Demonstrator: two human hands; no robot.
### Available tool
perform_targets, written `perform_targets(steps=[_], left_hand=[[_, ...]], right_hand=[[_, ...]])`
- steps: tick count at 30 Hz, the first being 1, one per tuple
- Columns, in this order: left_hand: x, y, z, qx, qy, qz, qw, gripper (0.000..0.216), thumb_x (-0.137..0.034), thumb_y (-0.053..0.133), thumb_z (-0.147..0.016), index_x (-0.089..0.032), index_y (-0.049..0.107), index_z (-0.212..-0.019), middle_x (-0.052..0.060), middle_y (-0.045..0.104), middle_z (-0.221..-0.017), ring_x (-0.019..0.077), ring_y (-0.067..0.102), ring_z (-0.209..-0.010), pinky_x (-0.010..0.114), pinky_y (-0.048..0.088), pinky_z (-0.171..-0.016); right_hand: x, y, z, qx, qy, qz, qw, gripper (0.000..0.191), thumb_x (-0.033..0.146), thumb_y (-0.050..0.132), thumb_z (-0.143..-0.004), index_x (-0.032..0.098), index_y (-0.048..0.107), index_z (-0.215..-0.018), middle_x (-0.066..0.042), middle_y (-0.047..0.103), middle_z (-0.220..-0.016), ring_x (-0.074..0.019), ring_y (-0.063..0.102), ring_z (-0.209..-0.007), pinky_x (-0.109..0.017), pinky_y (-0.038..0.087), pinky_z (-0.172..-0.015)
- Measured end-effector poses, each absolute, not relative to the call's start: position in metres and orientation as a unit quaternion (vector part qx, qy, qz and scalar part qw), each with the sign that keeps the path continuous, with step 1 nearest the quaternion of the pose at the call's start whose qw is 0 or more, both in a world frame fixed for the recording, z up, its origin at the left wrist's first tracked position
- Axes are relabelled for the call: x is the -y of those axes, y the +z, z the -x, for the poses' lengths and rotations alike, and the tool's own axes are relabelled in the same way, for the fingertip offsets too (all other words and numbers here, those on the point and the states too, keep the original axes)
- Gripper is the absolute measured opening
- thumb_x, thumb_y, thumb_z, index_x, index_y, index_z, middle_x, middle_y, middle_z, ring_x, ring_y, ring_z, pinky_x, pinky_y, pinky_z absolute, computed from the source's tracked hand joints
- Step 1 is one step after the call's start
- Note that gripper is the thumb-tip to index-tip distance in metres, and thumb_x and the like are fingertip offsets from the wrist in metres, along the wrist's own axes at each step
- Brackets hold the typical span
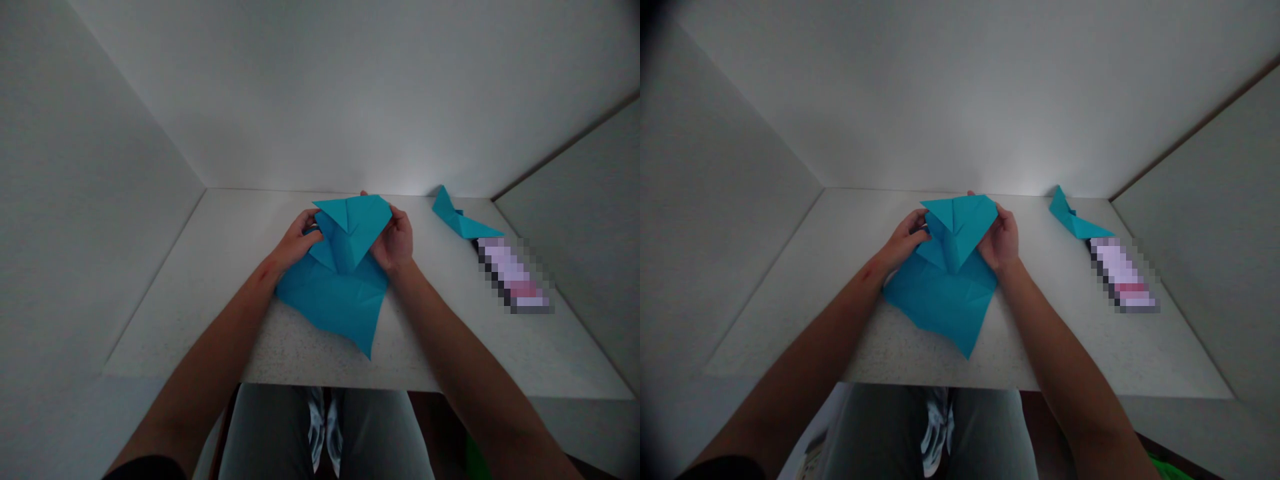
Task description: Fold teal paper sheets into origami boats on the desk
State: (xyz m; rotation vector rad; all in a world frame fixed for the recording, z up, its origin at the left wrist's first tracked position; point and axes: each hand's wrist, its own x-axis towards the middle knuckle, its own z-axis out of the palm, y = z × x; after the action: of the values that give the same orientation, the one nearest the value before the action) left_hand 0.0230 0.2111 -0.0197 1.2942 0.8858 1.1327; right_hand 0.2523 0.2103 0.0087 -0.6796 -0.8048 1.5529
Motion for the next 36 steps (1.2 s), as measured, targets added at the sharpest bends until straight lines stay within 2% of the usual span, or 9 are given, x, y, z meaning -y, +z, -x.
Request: perform_targets(steps=[5,9,14,17,21,23,26,30,36], left_hand=[[-0.212,-0.017,-0.023,-0.384,0.469,-0.563,0.562,0.057,-0.037,0.083,-0.077,-0.023,0.068,-0.130,0.009,0.079,-0.118,0.0246,0.075,-0.102,0.038,0.061,-0.088],[-0.208,-0.009,-0.024,-0.382,0.440,-0.577,0.572,0.044,-0.057,0.082,-0.086,-0.021,0.074,-0.111,0.007,0.079,-0.107,0.0223,0.073,-0.092,0.036,0.060,-0.084],[-0.206,-0.006,-0.025,-0.410,0.493,-0.555,0.530,0.045,-0.066,0.080,-0.087,-0.025,0.063,-0.093,-0.001,0.065,-0.084,0.0173,0.061,-0.075,0.030,0.051,-0.070],[-0.208,-0.009,-0.025,-0.419,0.502,-0.556,0.513,0.044,-0.065,0.075,-0.092,-0.026,0.057,-0.090,-0.002,0.056,-0.078,0.0163,0.053,-0.069,0.029,0.046,-0.066],[-0.208,-0.012,-0.024,-0.456,0.496,-0.593,0.441,0.037,-0.058,0.069,-0.097,-0.026,0.053,-0.088,-0.003,0.051,-0.076,0.0173,0.050,-0.072,0.031,0.044,-0.069],[-0.208,-0.012,-0.025,-0.463,0.499,-0.612,0.403,0.031,-0.050,0.065,-0.098,-0.025,0.052,-0.086,-0.002,0.055,-0.081,0.0185,0.053,-0.080,0.032,0.047,-0.077],[-0.207,-0.011,-0.026,-0.436,0.508,-0.633,0.388,0.021,-0.040,0.062,-0.095,-0.024,0.052,-0.085,0.003,0.066,-0.102,0.0216,0.061,-0.098,0.037,0.050,-0.094],[-0.207,-0.008,-0.023,-0.411,0.532,-0.645,0.364,0.022,-0.035,0.065,-0.092,-0.023,0.052,-0.079,0.008,0.067,-0.124,0.0276,0.061,-0.123,0.043,0.047,-0.113],[-0.208,-0.011,-0.019,-0.435,0.549,-0.602,0.384,0.022,-0.038,0.069,-0.090,-0.023,0.054,-0.083,0.010,0.060,-0.150,0.0330,0.055,-0.145,0.049,0.050,-0.116]], right_hand=[[-0.213,0.007,-0.255,0.330,0.660,0.293,0.608,0.043,0.060,0.066,-0.083,0.029,0.076,-0.112,-0.005,0.083,-0.109,-0.0343,0.073,-0.123,-0.054,0.061,-0.106],[-0.224,-0.005,-0.263,0.316,0.631,0.311,0.637,0.035,0.056,0.068,-0.079,0.029,0.074,-0.100,-0.002,0.080,-0.094,-0.0305,0.075,-0.110,-0.048,0.062,-0.100],[-0.238,-0.023,-0.269,0.307,0.558,0.343,0.691,0.032,0.057,0.075,-0.079,0.029,0.058,-0.082,0.004,0.066,-0.074,-0.0211,0.070,-0.085,-0.035,0.062,-0.085],[-0.233,-0.021,-0.262,0.337,0.518,0.367,0.695,0.039,0.060,0.080,-0.081,0.031,0.056,-0.091,0.006,0.065,-0.081,-0.0190,0.069,-0.085,-0.031,0.060,-0.078],[-0.215,-0.010,-0.250,0.398,0.552,0.377,0.629,0.055,0.072,0.082,-0.078,0.036,0.061,-0.114,0.002,0.074,-0.108,-0.0235,0.073,-0.104,-0.035,0.062,-0.081],[-0.208,-0.008,-0.247,0.433,0.555,0.368,0.608,0.065,0.072,0.087,-0.073,0.037,0.062,-0.122,0.000,0.074,-0.120,-0.0262,0.072,-0.117,-0.038,0.063,-0.090],[-0.204,-0.010,-0.244,0.472,0.536,0.384,0.585,0.072,0.051,0.099,-0.066,0.037,0.063,-0.127,-0.001,0.075,-0.126,-0.0268,0.069,-0.123,-0.041,0.061,-0.104],[-0.208,-0.016,-0.245,0.481,0.529,0.418,0.560,0.053,0.037,0.095,-0.072,0.032,0.070,-0.119,-0.002,0.079,-0.119,-0.0273,0.070,-0.116,-0.045,0.057,-0.112],[-0.214,-0.025,-0.251,0.471,0.524,0.420,0.572,0.031,0.030,0.083,-0.075,0.030,0.073,-0.104,0.001,0.081,-0.105,-0.0271,0.071,-0.108,-0.044,0.058,-0.104]])
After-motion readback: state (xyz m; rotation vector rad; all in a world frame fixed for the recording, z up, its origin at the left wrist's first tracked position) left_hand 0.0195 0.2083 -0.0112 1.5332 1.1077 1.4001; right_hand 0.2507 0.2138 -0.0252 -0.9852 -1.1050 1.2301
